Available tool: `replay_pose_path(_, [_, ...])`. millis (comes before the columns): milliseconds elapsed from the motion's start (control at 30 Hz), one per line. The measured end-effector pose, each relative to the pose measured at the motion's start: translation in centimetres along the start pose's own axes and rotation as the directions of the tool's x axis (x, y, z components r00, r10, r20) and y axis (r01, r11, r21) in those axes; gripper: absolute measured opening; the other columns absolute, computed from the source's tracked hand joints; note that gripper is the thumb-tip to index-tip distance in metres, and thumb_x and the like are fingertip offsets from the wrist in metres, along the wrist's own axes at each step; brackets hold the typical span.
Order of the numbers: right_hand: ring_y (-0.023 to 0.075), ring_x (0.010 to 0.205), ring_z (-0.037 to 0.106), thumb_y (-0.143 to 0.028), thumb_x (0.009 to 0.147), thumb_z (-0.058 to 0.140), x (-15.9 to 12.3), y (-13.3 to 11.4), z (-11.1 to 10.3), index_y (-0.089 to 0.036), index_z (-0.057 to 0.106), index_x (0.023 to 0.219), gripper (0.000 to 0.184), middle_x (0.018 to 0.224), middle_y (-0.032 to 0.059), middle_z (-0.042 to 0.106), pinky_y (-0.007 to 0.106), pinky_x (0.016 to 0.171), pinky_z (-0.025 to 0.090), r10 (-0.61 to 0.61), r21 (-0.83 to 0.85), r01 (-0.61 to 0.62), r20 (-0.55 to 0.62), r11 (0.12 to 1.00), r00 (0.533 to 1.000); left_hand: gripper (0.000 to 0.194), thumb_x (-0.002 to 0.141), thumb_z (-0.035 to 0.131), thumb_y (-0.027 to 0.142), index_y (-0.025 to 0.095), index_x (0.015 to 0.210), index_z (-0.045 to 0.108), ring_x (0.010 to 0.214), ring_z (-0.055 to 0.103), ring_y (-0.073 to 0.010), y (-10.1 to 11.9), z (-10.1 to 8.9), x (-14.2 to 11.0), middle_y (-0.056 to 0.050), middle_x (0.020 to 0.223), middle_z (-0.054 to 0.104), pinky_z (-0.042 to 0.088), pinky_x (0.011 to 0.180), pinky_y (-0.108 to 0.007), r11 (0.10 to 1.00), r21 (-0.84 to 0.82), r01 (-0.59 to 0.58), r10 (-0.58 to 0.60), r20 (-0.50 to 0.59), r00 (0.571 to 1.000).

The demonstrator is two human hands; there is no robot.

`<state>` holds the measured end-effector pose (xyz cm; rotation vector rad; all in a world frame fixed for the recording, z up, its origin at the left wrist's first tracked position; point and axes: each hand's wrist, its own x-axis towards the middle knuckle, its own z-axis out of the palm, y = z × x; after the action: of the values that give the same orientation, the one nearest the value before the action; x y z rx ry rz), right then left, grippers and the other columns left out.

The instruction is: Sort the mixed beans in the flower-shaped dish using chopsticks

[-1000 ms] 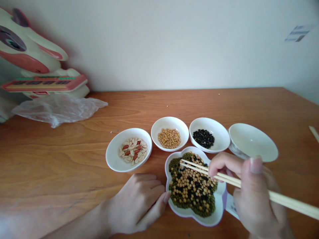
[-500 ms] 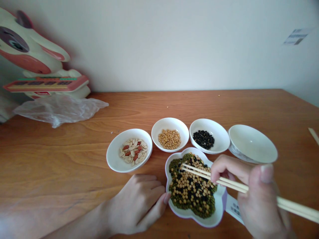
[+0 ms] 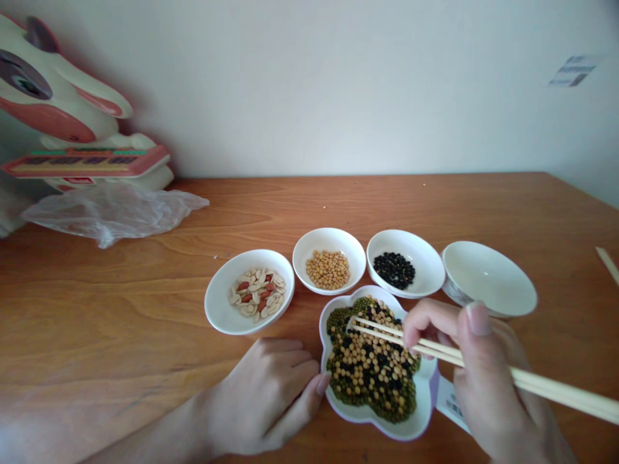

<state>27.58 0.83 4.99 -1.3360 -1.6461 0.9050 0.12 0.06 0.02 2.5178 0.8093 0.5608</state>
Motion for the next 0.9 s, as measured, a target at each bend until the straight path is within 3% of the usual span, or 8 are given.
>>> replay_pose_path(233, [0.0162, 0.057, 0.059, -0.058, 0.115, 0.030, 0.3, 0.3, -0.2, -0.024, 0.069, 0.072, 0.067, 0.064, 0.0023, 0.063, 0.030, 0.053, 0.041, -0.069, -0.020, 0.069, -0.041, 0.997, 0.997, 0.039, 0.116, 0.033, 0.020, 0.021, 0.081, 0.051, 0.063, 0.052, -0.0182, -0.1, 0.1, -0.1, -0.002, 0.074, 0.063, 0.034, 0.064, -0.036, 1.000, 0.006, 0.000, -0.001, 0.012, 1.000])
replay_pose_path(433, [0.0159, 0.056, 0.056, -0.063, 0.114, 0.020, 0.4, 0.6, -0.3, -0.024, 0.066, 0.070, 0.075, 0.060, 0.0017, 0.060, 0.030, 0.052, 0.040, -0.079, -0.007, 0.080, 0.050, 0.997, 0.996, 0.039, 0.116, 0.033, 0.021, 0.022, 0.081, 0.051, 0.064, 0.051, -0.0183, 0.0, 0.1, -0.1, -0.002, 0.075, 0.063, 0.034, 0.063, -0.036, 1.000, 0.004, 0.001, -0.001, 0.011, 1.000])
replay_pose_path(900, [0.0129, 0.055, 0.055, -0.054, 0.116, 0.025, 0.3, 1.2, -0.6, -0.023, 0.066, 0.071, 0.068, 0.060, -0.0004, 0.060, 0.028, 0.053, 0.041, -0.083, -0.021, 0.084, 0.058, 0.996, 0.995, 0.039, 0.116, 0.033, 0.021, 0.022, 0.082, 0.052, 0.064, 0.051, -0.0183, -0.2, 0.3, -0.3, -0.001, 0.076, 0.063, 0.035, 0.064, -0.037, 1.000, -0.004, 0.009, -0.009, 0.022, 1.000])
